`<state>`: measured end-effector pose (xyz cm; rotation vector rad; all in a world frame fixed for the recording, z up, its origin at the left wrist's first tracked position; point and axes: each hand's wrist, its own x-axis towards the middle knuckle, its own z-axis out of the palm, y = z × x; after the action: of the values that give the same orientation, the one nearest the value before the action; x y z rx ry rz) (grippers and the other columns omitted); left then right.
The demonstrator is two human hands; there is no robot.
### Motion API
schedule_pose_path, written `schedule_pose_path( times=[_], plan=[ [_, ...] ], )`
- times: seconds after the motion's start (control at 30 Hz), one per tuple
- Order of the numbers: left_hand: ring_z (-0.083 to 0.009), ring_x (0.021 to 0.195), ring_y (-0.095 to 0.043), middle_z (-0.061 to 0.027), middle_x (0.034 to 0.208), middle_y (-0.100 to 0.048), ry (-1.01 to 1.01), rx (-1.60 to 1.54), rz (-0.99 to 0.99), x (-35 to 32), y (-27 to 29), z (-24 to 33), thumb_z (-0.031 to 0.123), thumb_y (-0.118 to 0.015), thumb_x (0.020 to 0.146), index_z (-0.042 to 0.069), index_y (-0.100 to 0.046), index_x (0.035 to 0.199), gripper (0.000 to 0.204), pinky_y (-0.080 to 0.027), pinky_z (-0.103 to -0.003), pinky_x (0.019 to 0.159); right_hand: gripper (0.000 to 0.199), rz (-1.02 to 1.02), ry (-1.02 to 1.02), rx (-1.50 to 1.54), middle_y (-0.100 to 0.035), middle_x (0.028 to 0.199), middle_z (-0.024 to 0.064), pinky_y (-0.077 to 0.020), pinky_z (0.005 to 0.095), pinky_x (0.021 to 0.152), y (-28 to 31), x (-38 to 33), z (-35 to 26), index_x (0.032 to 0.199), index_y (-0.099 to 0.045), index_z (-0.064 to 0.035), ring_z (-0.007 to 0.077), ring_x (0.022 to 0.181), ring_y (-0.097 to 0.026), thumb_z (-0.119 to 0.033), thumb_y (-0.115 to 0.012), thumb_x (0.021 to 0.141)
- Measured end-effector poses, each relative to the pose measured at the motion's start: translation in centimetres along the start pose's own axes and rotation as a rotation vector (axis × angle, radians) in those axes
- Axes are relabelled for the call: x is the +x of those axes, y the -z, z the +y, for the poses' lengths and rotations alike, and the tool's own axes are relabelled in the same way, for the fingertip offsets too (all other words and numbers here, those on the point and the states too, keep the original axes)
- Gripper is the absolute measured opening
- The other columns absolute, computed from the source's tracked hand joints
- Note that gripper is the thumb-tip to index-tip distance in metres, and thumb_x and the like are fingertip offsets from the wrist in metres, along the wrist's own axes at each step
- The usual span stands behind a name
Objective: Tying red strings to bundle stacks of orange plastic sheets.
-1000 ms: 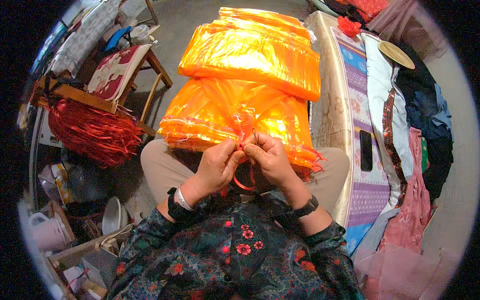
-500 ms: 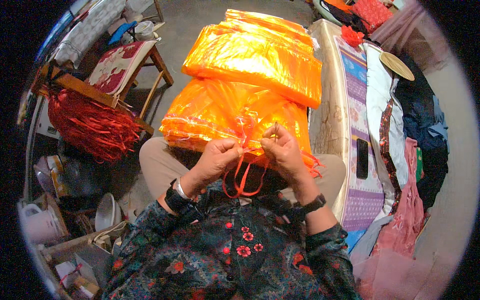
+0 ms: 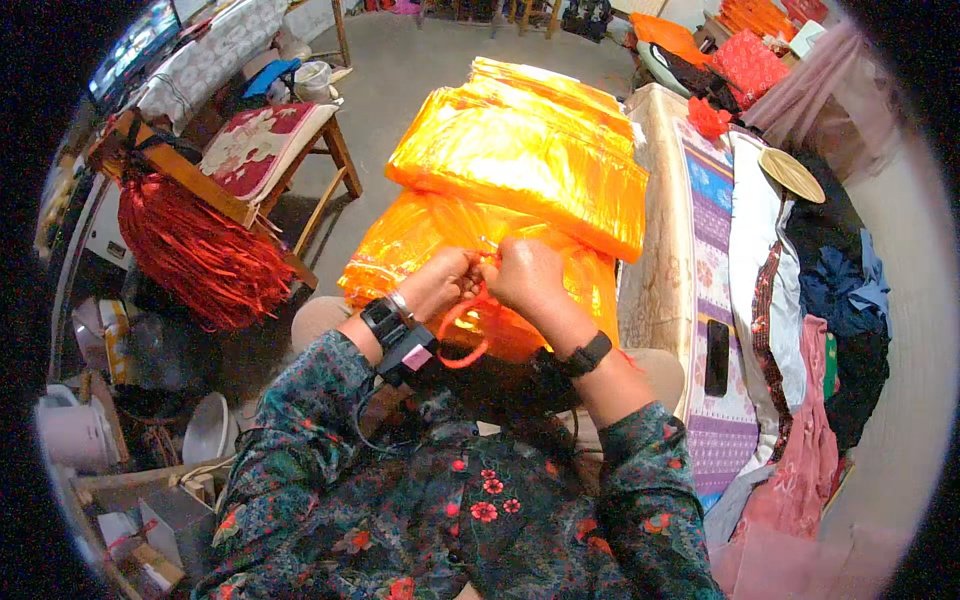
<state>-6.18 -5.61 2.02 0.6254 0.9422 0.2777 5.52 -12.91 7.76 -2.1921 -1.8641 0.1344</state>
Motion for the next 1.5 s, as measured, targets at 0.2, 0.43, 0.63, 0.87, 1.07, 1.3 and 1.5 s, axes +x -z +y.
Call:
schedule_pose_path(
  times=[0.2, 0.43, 0.63, 0.87, 1.07, 1.3, 1.5],
  plan=[
    [-0.0128, 0.043, -0.038, -0.0010, 0.055, -0.044, 0.022, -0.053, 0.082, 1.3, 0.5, -0.5, 0.027, -0.045, 0.087, 0.011, -0.048, 0.069, 0.024, -0.030, -0.027, 0.038, 0.027, -0.122, -0.060, 0.292, -0.057, 0.058, 0.0156, -0.0442, 0.0375, 0.052, -1.6, 1.5, 2.8, 0.071, -0.063, 0.0004, 0.0224, 0.054, -0.058, -0.027, -0.066, 0.073],
    [-0.0115, 0.036, -0.032, 0.0002, 0.048, -0.039, -0.193, 0.001, 0.249, 2.5, -0.8, -0.9, 0.017, -0.050, 0.082, 0.012, -0.046, 0.064, 0.019, -0.027, -0.026, 0.034, 0.025, -0.212, -0.143, 0.364, -0.054, 0.052, 0.0092, -0.0407, 0.0324, 0.047, -2.0, 1.9, 3.3, 0.070, -0.060, 0.0019, 0.0112, 0.051, -0.053, -0.022, -0.066, 0.074],
    [-0.0122, 0.038, -0.036, -0.0008, 0.051, -0.043, -0.616, 0.067, 0.202, 2.1, 1.7, -0.7, 0.012, -0.049, 0.080, 0.009, -0.047, 0.063, 0.017, -0.028, -0.027, 0.036, 0.022, 0.054, -0.399, 0.540, -0.057, 0.058, 0.0008, -0.0402, 0.0290, 0.046, -1.3, 3.5, 8.1, 0.066, -0.061, -0.0001, 0.0109, 0.052, -0.053, -0.021, -0.064, 0.074],
    [-0.0335, 0.064, -0.055, -0.0159, 0.065, -0.057, -1.109, 1.013, 0.689, -1.2, 0.4, 0.8, 0.016, -0.057, 0.074, 0.004, -0.057, 0.065, 0.015, -0.042, -0.040, 0.058, 0.019, 0.041, -0.487, 0.853, -0.057, 0.061, 0.0038, -0.0409, 0.0299, 0.048, -2.6, 2.8, 9.1, 0.066, -0.061, 0.0008, 0.0132, 0.053, -0.053, -0.016, -0.063, 0.075],
    [-0.0298, 0.075, -0.058, -0.0151, 0.072, -0.059, -0.961, 1.469, 0.376, 0.7, -3.0, 0.5, 0.018, -0.064, 0.073, 0.004, -0.064, 0.075, 0.014, -0.042, -0.038, 0.072, 0.019, 0.043, -0.490, 1.036, -0.046, 0.053, -0.0038, -0.0244, 0.0247, 0.037, -1.7, 2.7, 7.5, 0.067, -0.056, -0.0105, 0.0079, 0.039, -0.036, -0.022, -0.064, 0.081],
    [-0.0197, 0.086, -0.059, -0.0080, 0.090, -0.064, -0.872, 0.227, 0.008, -5.8, 6.1, 4.4, 0.018, -0.059, 0.082, 0.002, -0.063, 0.092, 0.019, -0.041, -0.028, 0.083, 0.020, 0.025, -0.708, 1.413, -0.049, 0.060, -0.0008, -0.0316, 0.0243, 0.041, 0.4, 0.9, 12.9, 0.082, -0.055, -0.0096, 0.0077, 0.046, -0.039, -0.029, -0.053, 0.088],
    [-0.0193, 0.068, -0.046, -0.0086, 0.068, -0.047, -0.666, -0.728, -0.580, -10.2, 19.6, 5.7, 0.013, -0.056, 0.083, -0.004, -0.050, 0.092, 0.020, -0.043, -0.033, 0.073, 0.019, -0.133, -0.677, 1.885, -0.058, 0.080, 0.0056, -0.0283, 0.0230, 0.041, -3.2, 1.2, 11.3, 0.094, -0.051, -0.0077, 0.0077, 0.044, -0.032, -0.026, -0.045, 0.093]
  ],
)
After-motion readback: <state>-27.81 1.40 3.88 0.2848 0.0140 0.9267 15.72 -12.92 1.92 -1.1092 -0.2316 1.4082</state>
